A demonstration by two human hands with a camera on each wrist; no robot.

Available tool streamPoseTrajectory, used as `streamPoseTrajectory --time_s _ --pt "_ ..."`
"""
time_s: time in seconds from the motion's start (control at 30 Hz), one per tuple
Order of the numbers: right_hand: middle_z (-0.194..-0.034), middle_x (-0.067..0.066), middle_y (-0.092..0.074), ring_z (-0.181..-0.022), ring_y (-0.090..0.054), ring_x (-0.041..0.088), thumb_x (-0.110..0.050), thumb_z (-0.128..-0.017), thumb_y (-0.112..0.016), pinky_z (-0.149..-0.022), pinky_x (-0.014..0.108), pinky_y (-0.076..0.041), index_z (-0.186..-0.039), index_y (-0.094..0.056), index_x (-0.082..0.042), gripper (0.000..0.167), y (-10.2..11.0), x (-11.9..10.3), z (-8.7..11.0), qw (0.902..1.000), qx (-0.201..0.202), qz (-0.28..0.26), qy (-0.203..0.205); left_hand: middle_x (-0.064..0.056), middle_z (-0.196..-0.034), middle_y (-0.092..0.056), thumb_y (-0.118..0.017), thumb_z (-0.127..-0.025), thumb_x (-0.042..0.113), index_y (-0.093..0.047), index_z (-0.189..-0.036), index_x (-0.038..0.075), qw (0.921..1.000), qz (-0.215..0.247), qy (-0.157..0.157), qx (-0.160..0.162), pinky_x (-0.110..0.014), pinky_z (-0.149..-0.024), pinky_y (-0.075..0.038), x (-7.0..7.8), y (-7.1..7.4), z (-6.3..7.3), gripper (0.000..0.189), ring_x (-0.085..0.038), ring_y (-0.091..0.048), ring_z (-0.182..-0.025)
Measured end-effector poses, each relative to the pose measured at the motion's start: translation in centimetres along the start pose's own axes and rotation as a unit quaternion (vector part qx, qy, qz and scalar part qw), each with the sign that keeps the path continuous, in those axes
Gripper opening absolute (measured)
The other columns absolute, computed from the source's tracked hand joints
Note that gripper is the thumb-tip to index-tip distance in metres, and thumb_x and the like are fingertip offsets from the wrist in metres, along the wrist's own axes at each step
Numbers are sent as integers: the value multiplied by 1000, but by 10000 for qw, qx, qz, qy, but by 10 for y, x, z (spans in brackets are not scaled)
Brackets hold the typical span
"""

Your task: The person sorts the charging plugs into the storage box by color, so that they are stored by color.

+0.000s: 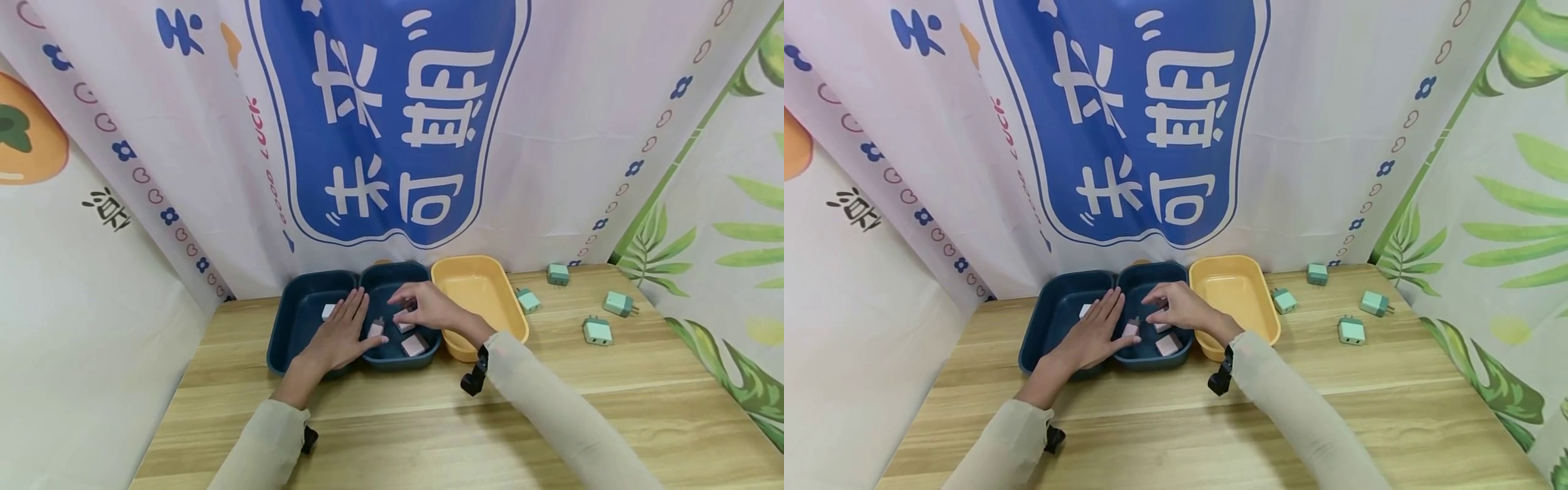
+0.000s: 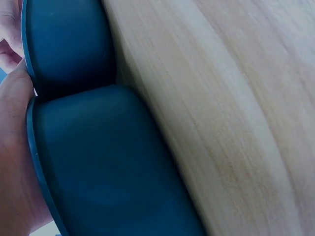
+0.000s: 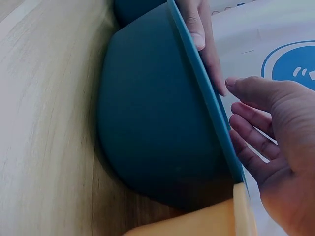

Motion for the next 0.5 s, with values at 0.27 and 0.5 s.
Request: streamPoseTrajectory --time_s 0.27,0.5 --pt "-122 18 -73 -105 -72 36 -11 -95 -80 -96 49 -61 -124 -77 -1 31 10 0 11 9999 -71 -98 2 -16 -178 -3 -46 -102 74 -12 -169 1 10000 2 46 -37 -52 -133 -9 -1 1 1 105 -31 -2 -165" --pt "-133 12 -73 -116 -71 30 -13 -93 -82 -101 46 -60 -127 -77 -6 35 23 -2 25 10000 -52 65 -49 -16 -178 -5 -42 -105 71 -13 -169 1 10000 -62 -17 -1 -52 -133 -9 0 2 1 100 -31 -3 -165"
Point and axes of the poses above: each hand's wrist, its own z-axis away from the middle knuckle, its own y-axis out of the back of the hand, x = y × z, the point moved 2 cm from there along -z, towards the middle knuckle
